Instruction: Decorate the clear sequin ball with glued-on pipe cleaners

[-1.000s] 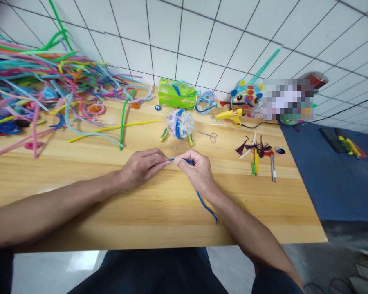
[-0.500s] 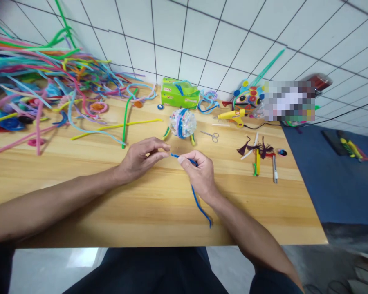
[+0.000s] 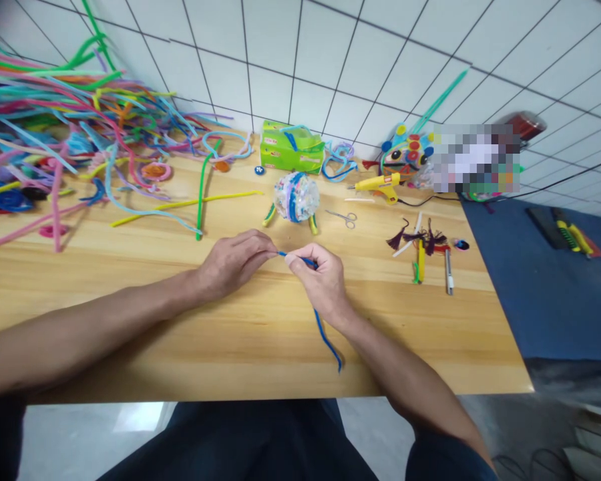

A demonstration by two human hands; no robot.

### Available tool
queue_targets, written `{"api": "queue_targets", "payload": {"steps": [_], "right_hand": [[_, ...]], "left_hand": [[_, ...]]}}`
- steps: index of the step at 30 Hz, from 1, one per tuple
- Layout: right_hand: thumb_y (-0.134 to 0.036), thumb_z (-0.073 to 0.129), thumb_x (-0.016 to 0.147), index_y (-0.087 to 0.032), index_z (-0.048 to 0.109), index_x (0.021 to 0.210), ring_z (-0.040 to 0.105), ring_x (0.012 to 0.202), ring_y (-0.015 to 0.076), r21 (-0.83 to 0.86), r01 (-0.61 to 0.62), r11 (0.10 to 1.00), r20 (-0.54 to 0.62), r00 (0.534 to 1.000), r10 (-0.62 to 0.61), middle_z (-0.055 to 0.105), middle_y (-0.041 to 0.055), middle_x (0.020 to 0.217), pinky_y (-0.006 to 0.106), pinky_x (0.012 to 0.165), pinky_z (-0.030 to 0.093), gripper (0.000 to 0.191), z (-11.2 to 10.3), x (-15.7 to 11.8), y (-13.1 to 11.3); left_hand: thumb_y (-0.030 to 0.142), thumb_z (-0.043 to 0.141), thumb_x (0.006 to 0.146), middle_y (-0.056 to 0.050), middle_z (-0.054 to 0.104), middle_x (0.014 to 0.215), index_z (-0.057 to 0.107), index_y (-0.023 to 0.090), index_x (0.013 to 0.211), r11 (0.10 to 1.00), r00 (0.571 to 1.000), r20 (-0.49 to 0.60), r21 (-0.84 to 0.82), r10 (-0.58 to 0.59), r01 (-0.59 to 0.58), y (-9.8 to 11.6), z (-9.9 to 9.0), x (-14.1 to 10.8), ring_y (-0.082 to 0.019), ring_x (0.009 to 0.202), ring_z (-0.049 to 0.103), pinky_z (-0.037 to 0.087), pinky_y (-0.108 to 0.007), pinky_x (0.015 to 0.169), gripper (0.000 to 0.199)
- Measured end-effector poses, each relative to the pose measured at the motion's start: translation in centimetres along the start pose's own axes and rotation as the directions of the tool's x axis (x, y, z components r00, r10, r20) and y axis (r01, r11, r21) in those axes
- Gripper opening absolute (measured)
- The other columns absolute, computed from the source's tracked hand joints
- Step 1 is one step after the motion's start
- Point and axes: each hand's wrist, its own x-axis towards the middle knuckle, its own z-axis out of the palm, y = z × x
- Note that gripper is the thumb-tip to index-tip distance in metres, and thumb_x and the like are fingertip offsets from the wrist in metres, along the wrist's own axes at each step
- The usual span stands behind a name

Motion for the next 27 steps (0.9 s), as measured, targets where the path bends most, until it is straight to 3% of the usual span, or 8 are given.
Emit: {"api": "queue_targets", "payload": {"steps": [5, 8, 12, 15, 17, 21, 23, 27], "right_hand": [[-0.042, 0.079, 0.08, -0.023, 0.073, 0.074, 0.044, 0.059, 0.0118, 0.075, -0.023, 0.997, 0.016, 1.0, 0.022, 0.059, -0.0047, 0.062, 0.03, 0.061, 0.04, 0.021, 0.8, -0.6, 0.4], [-0.042, 0.081, 0.082, -0.024, 0.073, 0.076, 0.039, 0.058, 0.0108, 0.137, -0.021, 0.99, 0.023, 1.0, 0.018, 0.054, -0.0065, 0.061, 0.03, 0.062, 0.039, 0.021, 1.3, -0.9, 1.0], [-0.042, 0.082, 0.083, -0.023, 0.073, 0.077, 0.037, 0.059, 0.0106, 0.183, -0.014, 0.983, 0.025, 1.0, 0.009, 0.052, -0.0071, 0.062, 0.03, 0.063, 0.038, 0.021, 1.7, -0.9, 1.6], [-0.044, 0.082, 0.082, -0.023, 0.074, 0.078, 0.037, 0.059, 0.0106, 0.205, -0.02, 0.979, 0.016, 1.0, 0.017, 0.051, -0.007, 0.061, 0.029, 0.062, 0.037, 0.023, 1.6, -0.6, 1.9], [-0.045, 0.082, 0.081, -0.022, 0.074, 0.078, 0.037, 0.059, 0.0106, 0.209, -0.037, 0.977, 0.016, 0.999, 0.035, 0.052, -0.0068, 0.062, 0.029, 0.061, 0.036, 0.024, 1.3, -0.4, 2.0], [-0.043, 0.081, 0.078, -0.022, 0.074, 0.076, 0.04, 0.058, 0.0105, 0.139, -0.053, 0.989, -0.001, 0.999, 0.053, 0.056, -0.0057, 0.061, 0.028, 0.06, 0.037, 0.023, 0.5, 0.2, 1.8], [-0.042, 0.08, 0.076, -0.021, 0.074, 0.074, 0.044, 0.06, 0.0111, 0.067, -0.033, 0.997, -0.012, 0.999, 0.034, 0.06, -0.0038, 0.063, 0.028, 0.06, 0.038, 0.021, 0.3, 0.4, 1.3], [-0.04, 0.075, 0.078, -0.021, 0.074, 0.072, 0.044, 0.056, 0.0108, -0.033, 0.023, 0.999, 0.024, 0.999, -0.022, 0.059, -0.0039, 0.059, 0.027, 0.055, 0.035, 0.02, 0.2, 0.2, 0.3]], "left_hand": [[0.031, 0.061, 0.109, -0.003, 0.075, 0.091, 0.067, 0.018, 0.096, 0.917, 0.955, -0.009, -0.281, -0.297, 0.283, 0.7, 0.2, 0.2, -0.013, 0.083, 0.068, 0.053, -0.024, 0.078, 0.019], [0.044, 0.067, 0.104, -0.001, 0.07, 0.085, 0.067, 0.018, 0.093, 0.729, 0.858, 0.074, -0.493, -0.509, 0.475, 1.6, 0.3, 0.5, -0.012, 0.076, 0.061, 0.05, -0.024, 0.073, 0.029], [0.061, 0.077, 0.092, 0.005, 0.056, 0.068, 0.064, 0.018, 0.088, 0.436, 0.732, 0.201, -0.69, -0.651, 0.578, 2.3, 0.6, 0.9, -0.008, 0.059, 0.046, 0.041, -0.022, 0.057, 0.045], [0.065, 0.082, 0.085, 0.009, 0.047, 0.061, 0.062, 0.018, 0.086, 0.246, 0.656, 0.333, -0.737, -0.678, 0.629, 2.4, 0.6, 1.2, -0.006, 0.049, 0.037, 0.03, -0.021, 0.046, 0.051], [0.066, 0.084, 0.081, 0.009, 0.05, 0.061, 0.062, 0.018, 0.085, 0.185, 0.64, 0.399, -0.738, -0.657, 0.649, 2.2, 0.4, 1.5, -0.005, 0.046, 0.037, 0.028, -0.021, 0.044, 0.053], [0.067, 0.076, 0.087, 0.009, 0.047, 0.054, 0.066, 0.017, 0.086, 0.206, 0.632, 0.467, -0.68, -0.619, 0.704, 1.5, -0.3, 1.9, -0.006, 0.043, 0.038, 0.028, -0.02, 0.043, 0.051], [0.064, 0.072, 0.09, 0.005, 0.055, 0.06, 0.068, 0.016, 0.084, 0.223, 0.611, 0.497, -0.634, -0.616, 0.741, 1.2, -0.6, 2.0, -0.005, 0.043, 0.041, 0.028, -0.021, 0.042, 0.049], [0.052, 0.07, 0.09, 0.001, 0.063, 0.068, 0.066, 0.015, 0.076, 0.12, 0.501, 0.612, -0.554, -0.611, 0.824, 1.0, -0.7, 2.3, -0.004, 0.041, 0.042, 0.027, -0.021, 0.039, 0.041]]}}
